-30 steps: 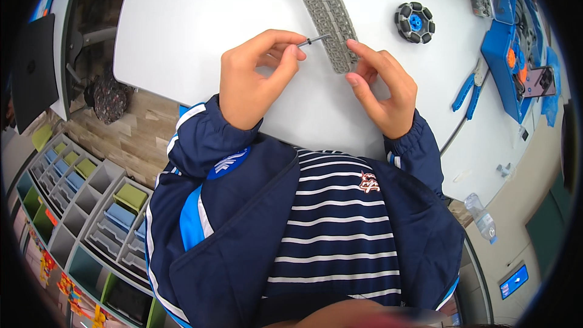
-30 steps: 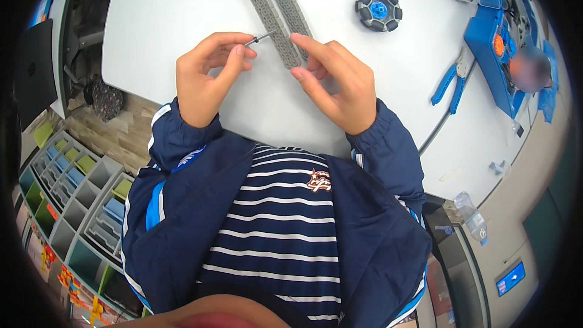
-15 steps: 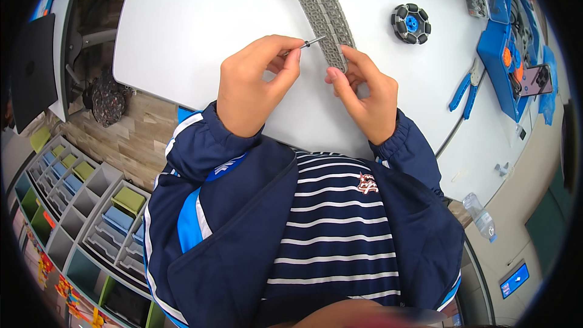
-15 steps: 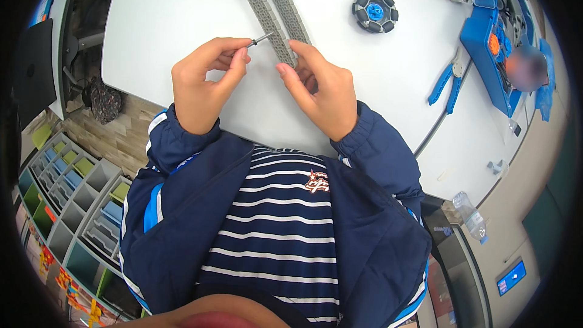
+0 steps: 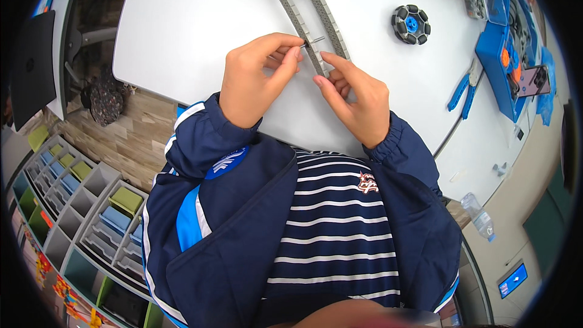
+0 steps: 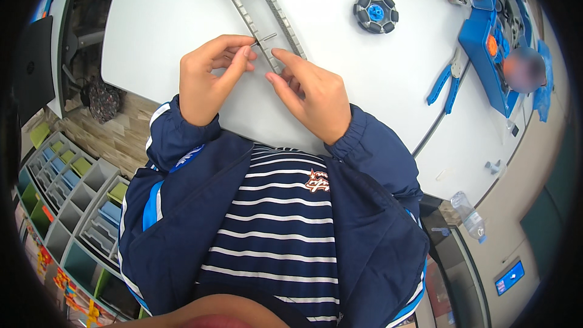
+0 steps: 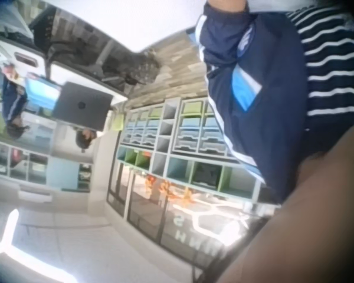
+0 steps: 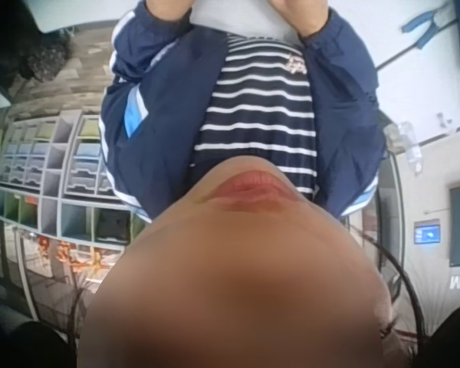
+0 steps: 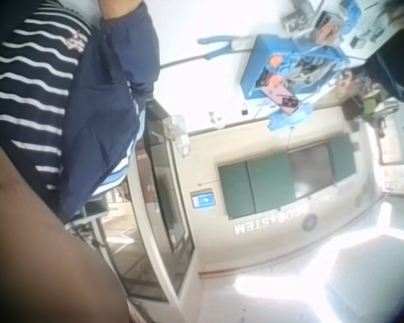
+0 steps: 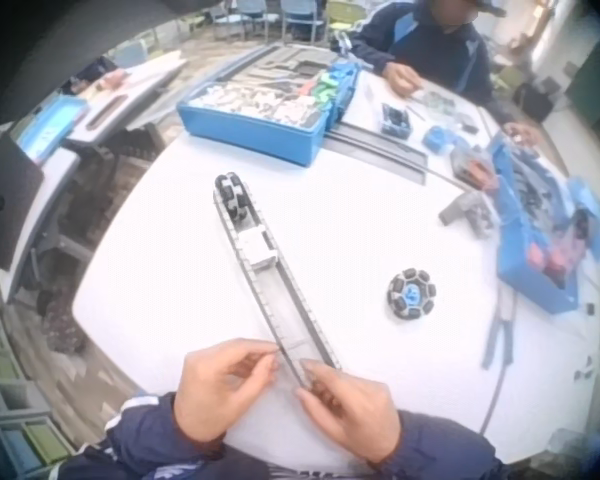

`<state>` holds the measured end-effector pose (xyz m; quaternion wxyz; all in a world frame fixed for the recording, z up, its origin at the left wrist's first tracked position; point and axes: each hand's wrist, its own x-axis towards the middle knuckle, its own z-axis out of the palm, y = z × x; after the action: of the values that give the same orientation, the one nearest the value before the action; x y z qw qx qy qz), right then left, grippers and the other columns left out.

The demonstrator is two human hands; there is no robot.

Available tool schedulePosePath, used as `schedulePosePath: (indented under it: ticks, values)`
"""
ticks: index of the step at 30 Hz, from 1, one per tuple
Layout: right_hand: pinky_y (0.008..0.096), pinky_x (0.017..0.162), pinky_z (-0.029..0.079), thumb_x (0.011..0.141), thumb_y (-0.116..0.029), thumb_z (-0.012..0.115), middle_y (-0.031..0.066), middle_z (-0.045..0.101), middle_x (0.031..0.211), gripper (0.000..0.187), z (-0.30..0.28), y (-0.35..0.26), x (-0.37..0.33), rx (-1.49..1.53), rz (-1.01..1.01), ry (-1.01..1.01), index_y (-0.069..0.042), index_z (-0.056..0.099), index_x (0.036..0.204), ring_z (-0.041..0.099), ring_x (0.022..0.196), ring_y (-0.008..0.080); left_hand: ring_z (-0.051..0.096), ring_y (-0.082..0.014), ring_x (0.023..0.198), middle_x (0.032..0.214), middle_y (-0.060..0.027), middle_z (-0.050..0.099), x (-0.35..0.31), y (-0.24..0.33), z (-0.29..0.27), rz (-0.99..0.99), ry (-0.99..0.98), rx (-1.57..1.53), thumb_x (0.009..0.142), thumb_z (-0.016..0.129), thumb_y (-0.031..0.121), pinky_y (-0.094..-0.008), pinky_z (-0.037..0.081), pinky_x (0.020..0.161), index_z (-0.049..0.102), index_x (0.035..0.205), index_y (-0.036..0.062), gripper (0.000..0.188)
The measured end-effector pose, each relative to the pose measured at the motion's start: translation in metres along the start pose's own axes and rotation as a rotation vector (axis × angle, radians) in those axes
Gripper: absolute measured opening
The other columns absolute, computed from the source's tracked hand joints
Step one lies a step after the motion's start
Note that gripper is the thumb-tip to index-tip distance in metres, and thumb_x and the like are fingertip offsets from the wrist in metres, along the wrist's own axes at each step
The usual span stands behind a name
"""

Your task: The person assembles a mechanical structure using gray beams, wheels, and connectors. They attach wheels to the beams, align components, and secure them with pins, then test the rolling motion of the assembled unit on the table.

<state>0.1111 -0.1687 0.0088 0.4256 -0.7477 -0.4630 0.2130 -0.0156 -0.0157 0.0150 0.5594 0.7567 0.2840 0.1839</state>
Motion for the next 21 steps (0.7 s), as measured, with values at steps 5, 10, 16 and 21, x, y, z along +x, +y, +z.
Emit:
schedulePosePath:
  ticks: [5, 10, 16, 21]
  values:
    - [0.0259, 0.053, 0.047, 0.082, -0.006, 0.082, 0.0049, 0.065, 0.072, 0.028, -0.025, 0.008, 0.014, -0.147, -0.144, 0.175, -0.003, 0.074, 0.109, 0.057, 0.056, 0.0132, 0.075, -0.0177, 0.080, 0.087, -0.0126, 0.075, -0.002, -0.007, -0.005, -0.067, -0.013, -0.070, 0.092, 0.066, 0.001, -0.0275, 0.059, 0.071, 0.071, 0.110, -0.0034, 0.019]
    - [0.0369, 0.090, 0.047, 0.079, -0.025, 0.087, 0.0126, 0.063, 0.118, 0.059, -0.071, 0.049, 0.044, -0.663, -0.173, 0.409, -0.005, 0.063, 0.129, 0.053, 0.111, 0.0279, 0.073, -0.0163, 0.077, 0.087, -0.0117, 0.075, -0.003, -0.011, -0.010, -0.091, -0.059, -0.090, 0.093, 0.064, 0.001, -0.0265, 0.058, 0.070, 0.071, 0.113, -0.0032, 0.022]
    - [0.0384, 0.103, 0.043, 0.083, -0.029, 0.085, 0.0139, 0.062, 0.125, 0.068, -0.074, 0.072, 0.042, -0.589, -0.057, 0.318, 0.000, 0.055, 0.137, 0.054, 0.119, 0.0297, 0.069, -0.0143, 0.071, 0.087, -0.0097, 0.071, -0.002, -0.017, -0.012, -0.025, -0.101, -0.104, 0.095, 0.060, 0.000, -0.0251, 0.056, 0.064, 0.072, 0.116, -0.0013, 0.024]
    - [0.0319, 0.094, 0.049, 0.090, -0.011, 0.076, 0.0133, 0.065, 0.122, 0.048, -0.063, 0.042, 0.041, 0.156, 0.087, 0.358, 0.002, 0.060, 0.133, 0.063, 0.109, 0.0205, 0.068, -0.0136, 0.072, 0.087, -0.0090, 0.070, -0.003, -0.020, -0.011, -0.039, -0.121, -0.088, 0.096, 0.059, 0.002, -0.0245, 0.055, 0.064, 0.072, 0.117, -0.0005, 0.025]
